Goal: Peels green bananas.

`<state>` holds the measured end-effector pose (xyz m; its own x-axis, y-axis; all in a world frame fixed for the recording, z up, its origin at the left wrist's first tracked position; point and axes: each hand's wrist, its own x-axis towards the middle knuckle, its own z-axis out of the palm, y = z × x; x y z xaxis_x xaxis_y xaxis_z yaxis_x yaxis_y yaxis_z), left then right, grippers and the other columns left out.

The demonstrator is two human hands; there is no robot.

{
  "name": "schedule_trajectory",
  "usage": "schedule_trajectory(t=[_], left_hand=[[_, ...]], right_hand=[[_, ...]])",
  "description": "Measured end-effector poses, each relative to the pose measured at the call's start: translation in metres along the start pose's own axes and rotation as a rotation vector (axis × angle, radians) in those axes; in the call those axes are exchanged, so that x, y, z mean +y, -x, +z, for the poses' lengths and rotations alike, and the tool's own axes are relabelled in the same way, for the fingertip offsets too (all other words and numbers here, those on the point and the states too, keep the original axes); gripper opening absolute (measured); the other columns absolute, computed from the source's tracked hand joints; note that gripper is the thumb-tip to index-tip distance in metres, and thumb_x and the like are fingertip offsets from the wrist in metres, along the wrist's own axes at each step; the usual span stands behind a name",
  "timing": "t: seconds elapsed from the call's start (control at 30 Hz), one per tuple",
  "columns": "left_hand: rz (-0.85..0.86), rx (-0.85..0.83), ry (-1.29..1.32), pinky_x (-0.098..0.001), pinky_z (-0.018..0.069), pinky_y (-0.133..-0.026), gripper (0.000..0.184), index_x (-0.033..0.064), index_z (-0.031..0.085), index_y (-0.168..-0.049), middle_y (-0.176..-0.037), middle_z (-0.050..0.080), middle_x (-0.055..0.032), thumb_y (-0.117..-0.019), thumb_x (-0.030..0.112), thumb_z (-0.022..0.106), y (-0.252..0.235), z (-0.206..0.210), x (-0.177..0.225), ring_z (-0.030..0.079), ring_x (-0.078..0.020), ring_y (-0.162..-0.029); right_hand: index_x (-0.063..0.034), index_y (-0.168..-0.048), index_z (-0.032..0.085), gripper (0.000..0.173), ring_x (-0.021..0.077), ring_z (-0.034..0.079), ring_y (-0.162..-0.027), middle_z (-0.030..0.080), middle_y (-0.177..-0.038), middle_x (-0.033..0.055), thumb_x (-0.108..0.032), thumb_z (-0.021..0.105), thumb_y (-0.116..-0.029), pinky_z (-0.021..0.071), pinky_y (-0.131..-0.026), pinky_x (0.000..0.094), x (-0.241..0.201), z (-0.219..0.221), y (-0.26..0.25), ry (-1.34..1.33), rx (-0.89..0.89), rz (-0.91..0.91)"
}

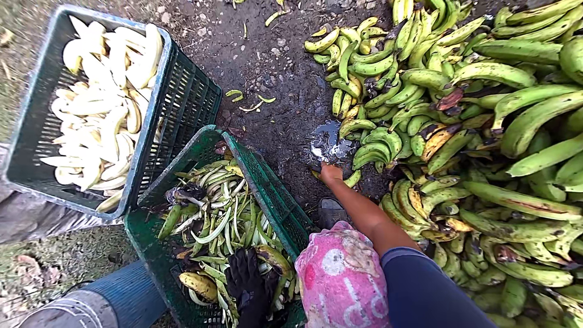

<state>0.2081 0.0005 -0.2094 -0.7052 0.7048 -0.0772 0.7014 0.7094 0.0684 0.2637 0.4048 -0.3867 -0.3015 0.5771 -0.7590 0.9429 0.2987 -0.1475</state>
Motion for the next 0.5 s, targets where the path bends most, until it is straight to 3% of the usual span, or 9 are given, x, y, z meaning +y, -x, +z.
schedule_trajectory(t=[0.1,0.2,0.4,0.5], left_hand=[[0.006,0.015,0.004,-0.0644,0.0181,-0.119,0.101,0.0119,0.041,-0.155,-0.157,0.041,-0.0242,-0.0891,0.085,0.017,0.002,0.003,0.0,0.028,-0.0424,-0.151],[0.01,0.014,-0.005,-0.0645,0.0183,-0.119,0.101,0.0121,0.041,-0.155,-0.157,0.041,-0.0242,-0.0892,0.085,0.018,0.002,0.002,0.0,0.028,-0.0423,-0.151],[0.013,0.028,-0.009,-0.0646,0.0202,-0.118,0.1,0.0122,0.042,-0.155,-0.156,0.042,-0.024,-0.0893,0.085,0.019,0.002,0.001,0.001,0.03,-0.0427,-0.15],[0.011,0.019,-0.012,-0.0652,0.0223,-0.117,0.1,0.0103,0.044,-0.153,-0.155,0.043,-0.025,-0.0895,0.084,0.021,0.0,-0.002,0.002,0.031,-0.0441,-0.149]], right_hand=[[-0.0234,-0.158,0.041,0.073,0.0475,0.064,-0.119,0.068,-0.128,0.0241,-0.036,0.071,-0.0929,0.047,-0.096,0.0719,0.002,0.008,-0.011,-0.04,-0.043,-0.024],[-0.0361,-0.155,0.044,0.068,0.0438,0.065,-0.118,0.07,-0.127,0.0192,-0.036,0.07,-0.0924,0.049,-0.094,0.0701,-0.001,0.013,-0.011,0.001,-0.074,-0.087],[-0.0285,-0.148,0.053,0.056,0.0435,0.067,-0.115,0.071,-0.124,0.0191,-0.028,0.069,-0.0941,0.0507,-0.092,0.0671,-0.006,0.012,0.015,0.042,-0.019,-0.097],[-0.0272,-0.146,0.056,0.053,0.0411,0.066,-0.117,0.07,-0.126,0.0177,-0.027,0.069,-0.0947,0.0493,-0.097,0.0645,0.007,0.006,0.019,-0.035,0.045,-0.108]])
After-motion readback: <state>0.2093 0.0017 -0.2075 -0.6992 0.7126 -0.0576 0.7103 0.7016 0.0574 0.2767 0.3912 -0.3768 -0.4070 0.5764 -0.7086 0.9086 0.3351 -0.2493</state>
